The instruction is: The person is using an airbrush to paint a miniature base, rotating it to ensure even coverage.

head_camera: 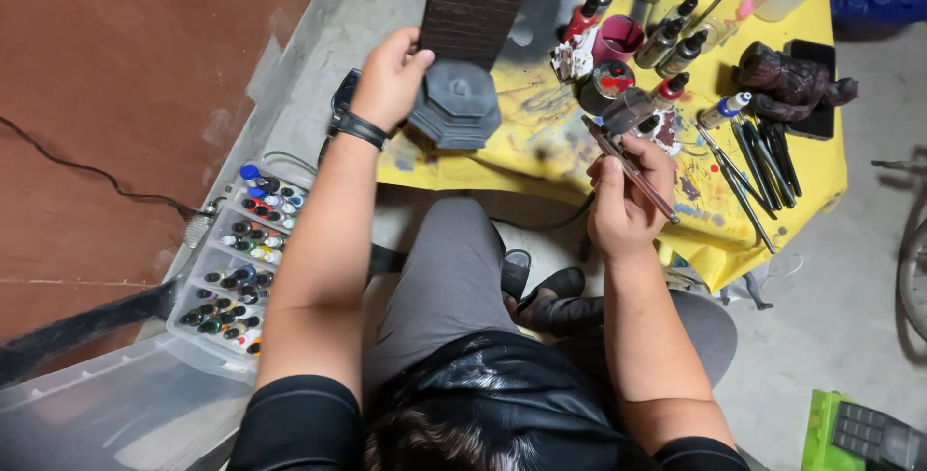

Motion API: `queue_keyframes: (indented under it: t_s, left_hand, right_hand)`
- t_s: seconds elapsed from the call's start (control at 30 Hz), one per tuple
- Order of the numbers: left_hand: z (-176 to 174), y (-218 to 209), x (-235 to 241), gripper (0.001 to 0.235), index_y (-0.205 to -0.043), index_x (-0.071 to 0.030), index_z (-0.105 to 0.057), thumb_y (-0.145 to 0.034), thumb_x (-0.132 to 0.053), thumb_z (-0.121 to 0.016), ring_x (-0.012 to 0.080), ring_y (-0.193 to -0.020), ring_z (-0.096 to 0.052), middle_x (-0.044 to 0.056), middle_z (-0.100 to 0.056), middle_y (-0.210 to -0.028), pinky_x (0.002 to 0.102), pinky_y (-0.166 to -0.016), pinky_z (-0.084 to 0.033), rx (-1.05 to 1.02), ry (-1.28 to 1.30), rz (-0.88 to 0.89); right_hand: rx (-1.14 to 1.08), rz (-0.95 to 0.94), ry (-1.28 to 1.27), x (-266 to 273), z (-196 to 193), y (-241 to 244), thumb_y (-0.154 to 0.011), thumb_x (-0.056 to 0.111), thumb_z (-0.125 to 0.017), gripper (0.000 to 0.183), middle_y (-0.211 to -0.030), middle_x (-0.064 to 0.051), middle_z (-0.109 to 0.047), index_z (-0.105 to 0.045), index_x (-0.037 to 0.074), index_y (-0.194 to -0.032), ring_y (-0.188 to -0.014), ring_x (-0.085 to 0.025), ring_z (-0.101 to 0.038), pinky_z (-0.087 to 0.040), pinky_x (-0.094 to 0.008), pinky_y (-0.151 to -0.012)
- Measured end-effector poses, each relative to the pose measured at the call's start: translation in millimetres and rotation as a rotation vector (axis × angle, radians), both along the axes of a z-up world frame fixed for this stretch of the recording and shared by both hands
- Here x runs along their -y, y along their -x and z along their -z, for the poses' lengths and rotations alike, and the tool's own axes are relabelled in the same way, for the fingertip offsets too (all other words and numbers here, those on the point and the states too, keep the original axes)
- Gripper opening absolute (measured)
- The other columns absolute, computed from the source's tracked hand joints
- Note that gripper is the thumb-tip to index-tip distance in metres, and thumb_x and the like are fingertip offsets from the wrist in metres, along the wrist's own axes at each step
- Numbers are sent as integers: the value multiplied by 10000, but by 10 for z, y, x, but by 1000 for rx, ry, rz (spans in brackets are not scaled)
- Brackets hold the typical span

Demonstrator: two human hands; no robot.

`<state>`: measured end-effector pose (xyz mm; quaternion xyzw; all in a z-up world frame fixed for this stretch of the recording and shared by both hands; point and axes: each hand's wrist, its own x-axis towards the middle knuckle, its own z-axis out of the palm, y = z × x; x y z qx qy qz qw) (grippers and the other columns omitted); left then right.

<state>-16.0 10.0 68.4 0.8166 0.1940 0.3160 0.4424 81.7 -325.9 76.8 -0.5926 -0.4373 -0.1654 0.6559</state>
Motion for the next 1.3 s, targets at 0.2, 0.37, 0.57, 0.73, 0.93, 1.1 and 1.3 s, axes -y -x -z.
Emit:
queue_keyframes:
  t_s: [0.2, 0.37, 0.57, 0.73, 0.93, 1.1, 1.3]
  left_hand:
    - [-671, 159, -351, 138, -1085, -127, -687, -1005, -209, -611, 242, -853, -620, 36, -687, -951, 408, -721, -443, -397, -292, 81]
    - [-1204, -107, -312, 246, -1077, -52, -714, -1046, -272, -609, 363, -836, -635, 158, -694, -932, 518, -671, -498, -835, -517, 132]
    - [-1402, -474, -188, 254, -905, -76, -683, -1053, -269, -614, 254, -594, -629, 107, -681, -783, 433, -615, -497, -1131, -511, 141]
    - [-1393, -635, -194, 156, -926, -97, -686, -980, -241, -710, 257, -691, -630, 93, -674, -889, 350, -556, -541, -1064, -305, 142]
    - [-1463, -622, -76, 366, -735, -160, -488, -968, -316, -723, 213, -565, -614, 31, -587, -716, 382, -522, -417, -1044, -437, 136]
    - [-1452, -605, -19, 300, -765, -146, -542, -927, -302, -741, 226, -536, -535, 51, -568, -666, 399, -513, -416, -990, -469, 132]
    - [-1414, -599, 53, 226, -882, -153, -623, -911, -353, -725, 269, -716, -548, 37, -615, -815, 443, -585, -429, -986, -552, 124]
  right_hand:
    - [48, 86, 71, 163, 9, 46, -1063, 78, -579, 231, -846, -187, -662, -539, -69, -1236, -763, -252, -672, -529, -355, -788]
    - [4, 27, 23, 192, 113, 95, -1064, 76, -578, 235, -855, -207, -653, -523, -73, -1237, -719, -250, -682, -558, -340, -742]
    - [52, 96, 72, 310, 127, 122, -1053, 91, -600, 234, -814, -145, -687, -554, -67, -1220, -794, -248, -676, -513, -378, -860]
    - [24, 153, 117, 432, 235, 132, -1041, 116, -622, 258, -884, -137, -723, -589, -53, -1232, -997, -294, -692, -537, -412, -963]
    - [-58, 58, 67, 440, 329, 158, -1046, 98, -609, 223, -859, -129, -708, -576, -54, -1204, -804, -224, -698, -561, -361, -859]
    - [-88, 90, 106, 441, 397, 173, -1047, 121, -613, 250, -874, -122, -726, -583, -42, -1234, -797, -210, -715, -571, -339, -825]
    - [-91, 93, 108, 436, 376, 188, -1044, 109, -619, 239, -861, -124, -724, -584, -40, -1227, -794, -214, -722, -572, -340, -822]
